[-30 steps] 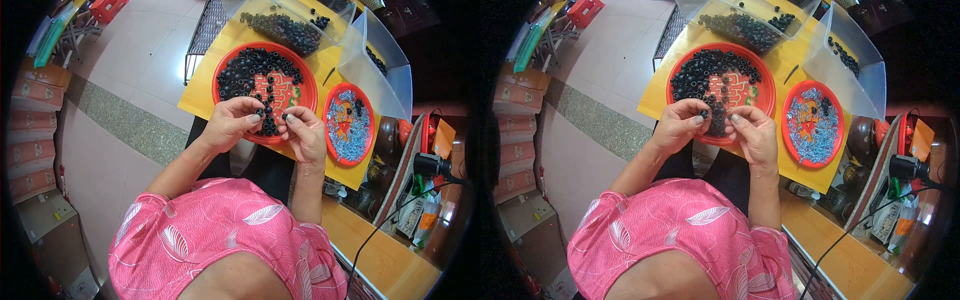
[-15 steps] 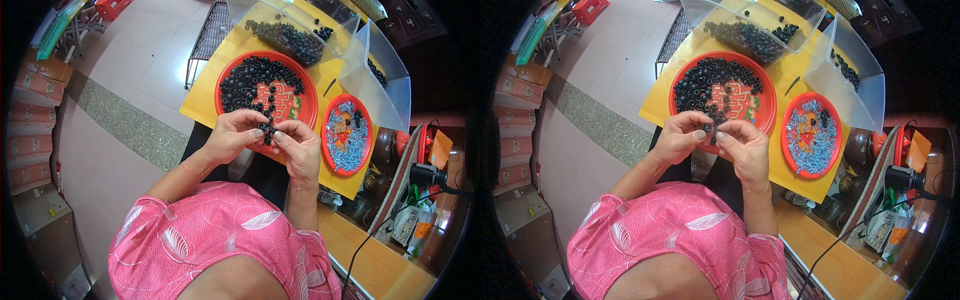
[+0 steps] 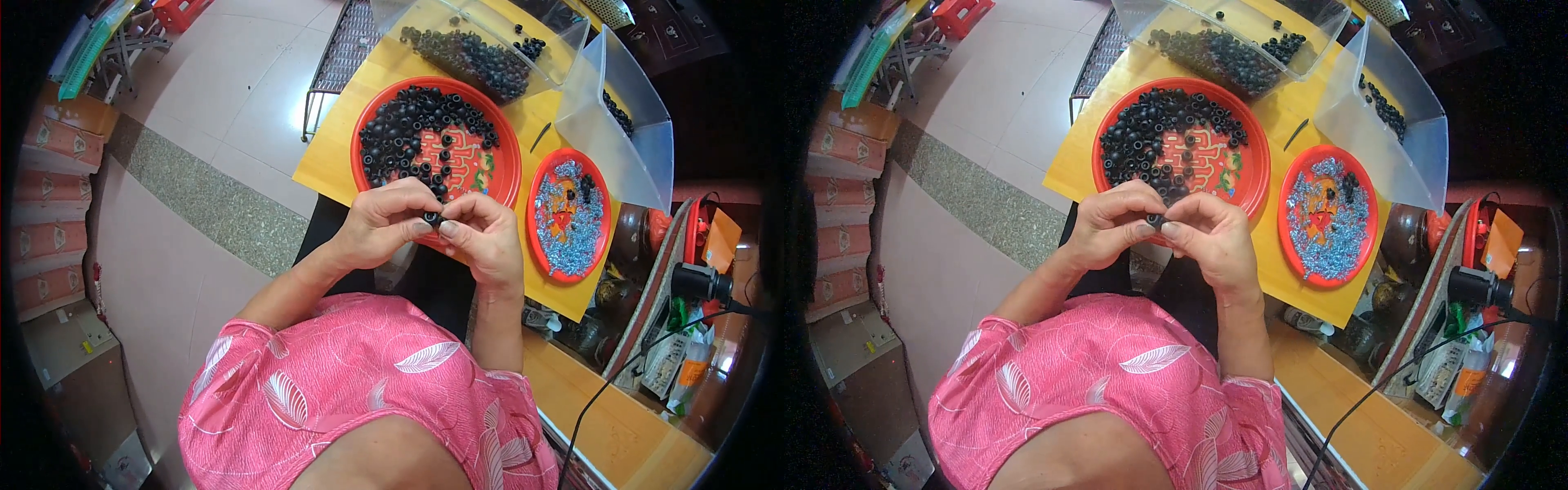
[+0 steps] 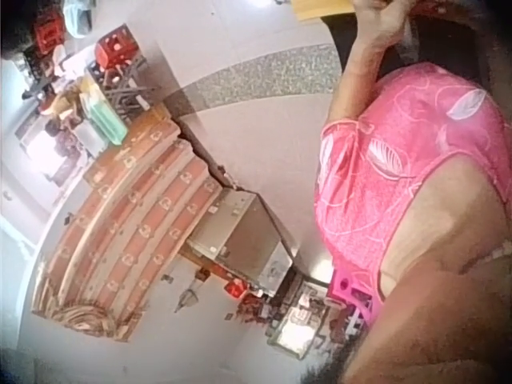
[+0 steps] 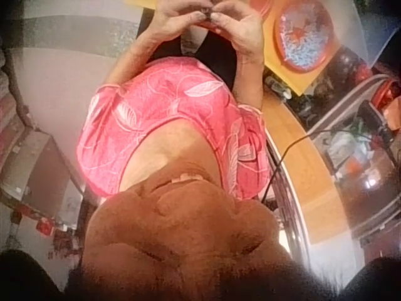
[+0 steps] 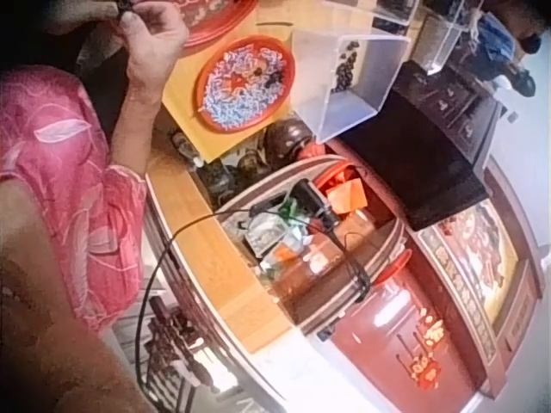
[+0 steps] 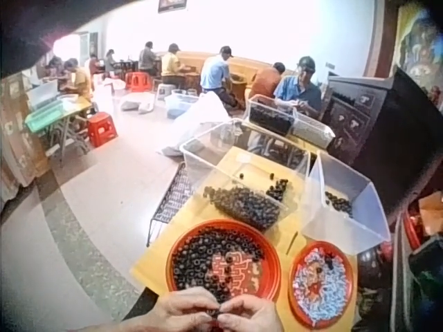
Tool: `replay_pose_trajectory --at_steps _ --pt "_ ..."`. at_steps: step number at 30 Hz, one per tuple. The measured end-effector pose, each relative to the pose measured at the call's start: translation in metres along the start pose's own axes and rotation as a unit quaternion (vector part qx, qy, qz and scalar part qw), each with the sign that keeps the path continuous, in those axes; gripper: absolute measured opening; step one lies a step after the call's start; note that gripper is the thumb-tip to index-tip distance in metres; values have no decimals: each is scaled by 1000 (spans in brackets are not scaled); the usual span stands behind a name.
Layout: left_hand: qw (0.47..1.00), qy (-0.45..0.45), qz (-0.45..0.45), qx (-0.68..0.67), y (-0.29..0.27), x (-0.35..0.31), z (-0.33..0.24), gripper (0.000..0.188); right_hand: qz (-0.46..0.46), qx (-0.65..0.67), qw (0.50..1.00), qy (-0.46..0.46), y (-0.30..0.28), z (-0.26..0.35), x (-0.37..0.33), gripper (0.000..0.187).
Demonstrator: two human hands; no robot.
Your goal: The person assembles components by picking small black pieces and metal pins from trays and inserting the pins into the black pieces by hand.
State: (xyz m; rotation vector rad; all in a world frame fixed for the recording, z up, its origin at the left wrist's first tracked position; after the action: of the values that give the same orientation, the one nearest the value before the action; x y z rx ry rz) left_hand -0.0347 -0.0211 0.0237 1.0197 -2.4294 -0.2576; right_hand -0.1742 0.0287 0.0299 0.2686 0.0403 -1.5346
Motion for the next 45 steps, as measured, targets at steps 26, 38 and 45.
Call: replay_pose_trajectory --at_steps 26,38,45 --pt "992 34 -11 120 13 -1 -7 17 -32 99 994 46 3 -6 -15 14" --pt "987 -54 -60 -141 3 -7 7 19 -24 49 997 55 0 -1 -13 12" --pt "999 -35 -19 -25 3 -5 -1 18 -15 19 999 46 2 -2 -12 13"
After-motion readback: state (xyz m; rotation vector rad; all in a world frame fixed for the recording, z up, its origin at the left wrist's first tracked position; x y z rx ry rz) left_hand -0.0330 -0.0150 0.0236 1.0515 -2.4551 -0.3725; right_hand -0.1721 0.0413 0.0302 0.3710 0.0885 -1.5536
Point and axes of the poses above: each hand's wrist, its own x-axis towards the middle knuckle, its own y-axis out of the palm, z = x × y, the point moved 4 cm from there along x, towards the middle knuckle, and after that the axes turned 15 degrees about -x, right-handed, at the moved point
